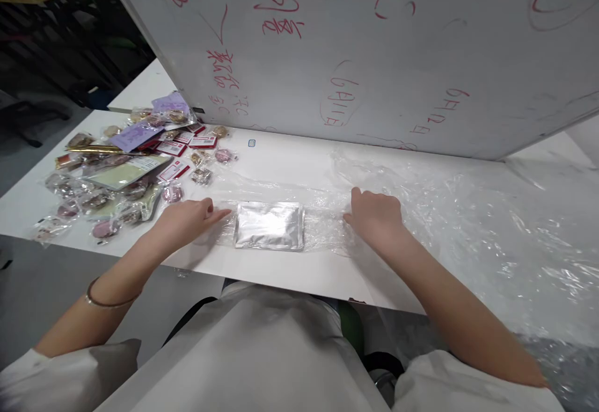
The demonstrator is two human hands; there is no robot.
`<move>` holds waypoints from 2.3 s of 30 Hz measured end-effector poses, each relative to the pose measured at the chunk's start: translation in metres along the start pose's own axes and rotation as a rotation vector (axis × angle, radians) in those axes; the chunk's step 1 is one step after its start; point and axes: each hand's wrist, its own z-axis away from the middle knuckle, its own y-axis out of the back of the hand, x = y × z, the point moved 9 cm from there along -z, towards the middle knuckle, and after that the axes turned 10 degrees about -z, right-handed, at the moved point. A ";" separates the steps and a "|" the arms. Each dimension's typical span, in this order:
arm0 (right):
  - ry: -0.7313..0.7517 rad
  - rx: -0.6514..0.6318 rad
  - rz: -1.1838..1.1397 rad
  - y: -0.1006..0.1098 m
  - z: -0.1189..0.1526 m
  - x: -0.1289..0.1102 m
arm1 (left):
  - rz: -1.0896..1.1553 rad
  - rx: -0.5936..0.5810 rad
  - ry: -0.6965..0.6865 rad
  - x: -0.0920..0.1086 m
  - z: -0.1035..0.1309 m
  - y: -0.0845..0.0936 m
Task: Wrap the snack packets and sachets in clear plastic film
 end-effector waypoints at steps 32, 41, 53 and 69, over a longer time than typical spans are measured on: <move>0.207 0.098 -0.289 -0.019 -0.033 -0.038 | -0.095 0.450 -0.088 0.012 -0.013 -0.013; 0.743 0.448 -0.243 -0.015 0.065 -0.106 | 0.107 0.473 -0.564 0.060 0.051 -0.018; 0.406 0.352 -0.494 -0.018 0.013 -0.060 | 0.032 0.374 -0.267 0.004 0.031 -0.039; 0.806 0.154 -0.588 -0.036 0.038 -0.158 | 0.264 0.530 -0.497 0.127 0.003 -0.010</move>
